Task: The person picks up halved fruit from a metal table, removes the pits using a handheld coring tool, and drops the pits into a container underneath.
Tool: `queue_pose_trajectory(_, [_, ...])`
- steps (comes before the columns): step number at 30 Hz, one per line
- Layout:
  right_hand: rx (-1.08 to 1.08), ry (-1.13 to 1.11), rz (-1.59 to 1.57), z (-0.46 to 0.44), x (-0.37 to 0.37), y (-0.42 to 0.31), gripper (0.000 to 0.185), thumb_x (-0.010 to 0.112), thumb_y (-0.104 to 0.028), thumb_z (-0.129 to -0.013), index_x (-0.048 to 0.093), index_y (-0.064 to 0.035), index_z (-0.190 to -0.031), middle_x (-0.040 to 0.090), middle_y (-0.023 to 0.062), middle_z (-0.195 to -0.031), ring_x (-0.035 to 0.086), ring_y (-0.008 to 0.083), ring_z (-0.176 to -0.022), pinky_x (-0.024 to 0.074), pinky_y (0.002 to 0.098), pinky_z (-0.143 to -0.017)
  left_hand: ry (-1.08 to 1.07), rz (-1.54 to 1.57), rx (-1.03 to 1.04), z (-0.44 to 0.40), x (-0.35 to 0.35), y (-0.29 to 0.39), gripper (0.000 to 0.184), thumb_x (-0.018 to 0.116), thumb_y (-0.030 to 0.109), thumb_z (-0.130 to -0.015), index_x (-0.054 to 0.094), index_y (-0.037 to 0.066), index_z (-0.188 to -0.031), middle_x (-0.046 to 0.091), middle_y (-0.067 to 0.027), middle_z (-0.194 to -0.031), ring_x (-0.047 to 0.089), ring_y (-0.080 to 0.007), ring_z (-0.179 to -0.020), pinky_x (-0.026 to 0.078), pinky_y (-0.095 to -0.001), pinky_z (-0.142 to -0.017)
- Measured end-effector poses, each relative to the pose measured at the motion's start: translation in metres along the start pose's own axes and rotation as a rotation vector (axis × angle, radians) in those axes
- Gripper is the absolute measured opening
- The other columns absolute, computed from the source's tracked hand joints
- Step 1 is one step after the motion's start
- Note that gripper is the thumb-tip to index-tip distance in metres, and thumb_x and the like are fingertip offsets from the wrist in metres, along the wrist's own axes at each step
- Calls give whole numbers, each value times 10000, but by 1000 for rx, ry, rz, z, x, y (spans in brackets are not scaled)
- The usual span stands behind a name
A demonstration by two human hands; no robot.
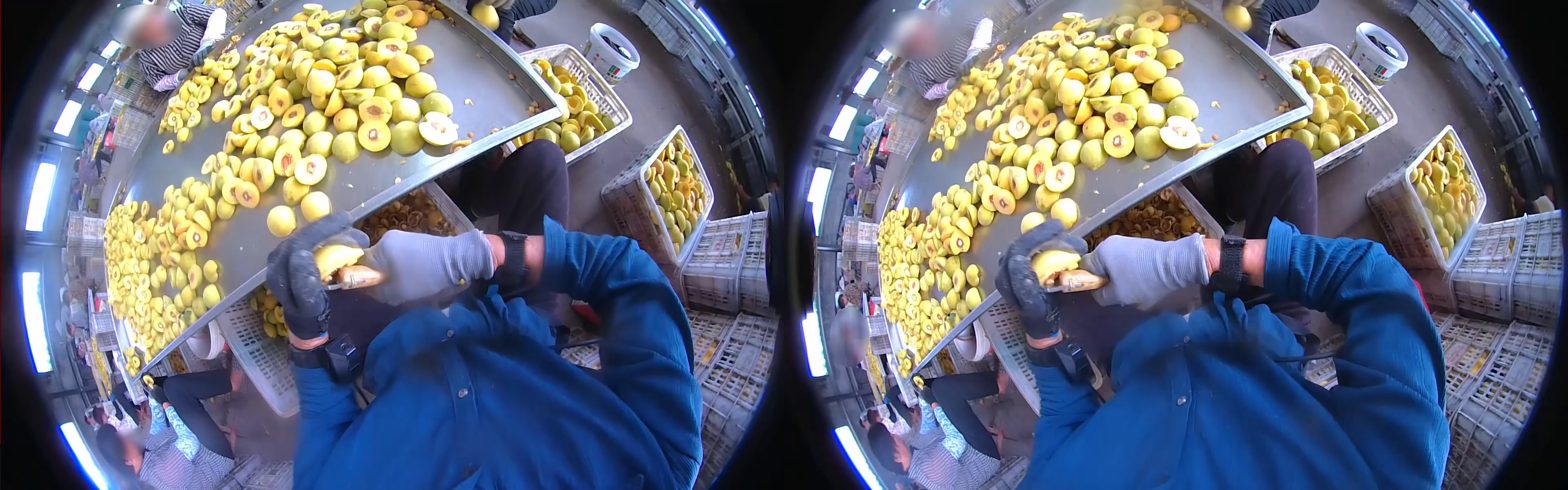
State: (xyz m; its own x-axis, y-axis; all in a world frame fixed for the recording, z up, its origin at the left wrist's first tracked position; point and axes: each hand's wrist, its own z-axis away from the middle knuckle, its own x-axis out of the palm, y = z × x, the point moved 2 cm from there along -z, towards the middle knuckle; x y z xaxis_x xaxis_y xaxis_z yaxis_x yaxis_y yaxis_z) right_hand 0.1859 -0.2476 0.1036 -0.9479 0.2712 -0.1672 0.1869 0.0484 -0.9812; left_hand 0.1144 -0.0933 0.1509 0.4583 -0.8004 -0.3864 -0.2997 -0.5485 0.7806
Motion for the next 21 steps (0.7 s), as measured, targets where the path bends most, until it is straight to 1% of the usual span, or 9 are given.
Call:
queue_pose_trajectory(1, [-95, -11, 34, 0, -2, 4, 151, 625, -118, -832, 609, 23, -883, 588, 63, -658, 545, 85, -671, 459, 316, -613, -38, -1, -20, -2, -3, -1, 447, 406, 331, -1003, 709, 2, -1016, 718, -107, -940, 654, -246, -901, 491, -388, -816])
queue_pose_trajectory(5, [130, 11, -227, -5, 9, 1, 129, 615, -101, -831, 601, 16, -777, 577, 70, -647, 531, 80, -648, 454, 319, -596, 17, 137, -147, 3, 0, -26, 384, 523, 359, -967, 687, 22, -1052, 716, -100, -986, 658, -252, -882, 499, -370, -822])
queue_pose_trajectory(7, [53, 78, -33, -8, 16, 12, 146, 635, -127, -853, 606, -42, -968, 649, 149, -825, 649, 315, -742, 513, 398, -665, 88, 171, -161, 8, 12, -30, 406, 578, 390, -950, 643, 22, -1108, 705, -100, -991, 656, -234, -862, 511, -351, -808])
queue_pose_trajectory(9, [-67, 236, 261, -13, 18, 17, 178, 660, -170, -839, 613, -55, -965, 645, 172, -766, 657, 328, -697, 508, 423, -637, 115, 217, -147, 10, 20, -30, 488, 626, 432, -933, 580, 20, -1190, 687, -100, -978, 651, -212, -839, 525, -331, -784])
queue_pose_trajectory(14, [-112, 312, 564, -21, 18, 45, 229, 683, -227, -814, 576, -121, -986, 665, 158, -778, 663, 376, -738, 521, 458, -623, 449, 569, -407, 12, 36, -41, 575, 393, 507, -1026, 510, -1, -1268, 649, -111, -938, 630, -206, -770, 549, -338, -768])
queue_pose_trajectory(17, [-119, 490, 591, -16, 17, 92, 213, 667, -227, -811, 585, -124, -978, 680, 130, -791, 678, 362, -742, 529, 450, -624, 531, 41, -202, 19, 35, -56, 395, 529, 264, -1003, 503, -14, -1282, 639, -133, -1021, 633, -210, -796, 551, -308, -788])
queue_pose_trajectory(19, [439, 192, 873, -5, 10, 161, 248, 646, -215, -807, 625, -116, -1034, 698, 131, -829, 688, 363, -771, 542, 457, -668, 516, -47, -247, 30, 15, -58, 399, 621, 63, -914, 505, -17, -1288, 640, -133, -1060, 641, -206, -830, 552, -307, -789])
queue_pose_trajectory(20, [468, 142, 878, 16, 7, 195, 259, 640, -215, -805, 644, -97, -1035, 701, 150, -844, 688, 377, -796, 543, 470, -696, 534, -37, -283, 35, 5, -59, 466, 670, -67, -849, 511, -22, -1285, 643, -133, -1074, 648, -204, -848, 554, -310, -786])
queue_pose_trajectory(21, [496, 94, 884, 35, 2, 216, 274, 633, -216, -802, 662, -78, -1037, 704, 169, -858, 687, 390, -822, 543, 482, -724, 605, 116, -336, 53, -15, -85, 374, 611, 69, -912, 529, -21, -1266, 644, -138, -1082, 648, -212, -877, 553, -318, -786])
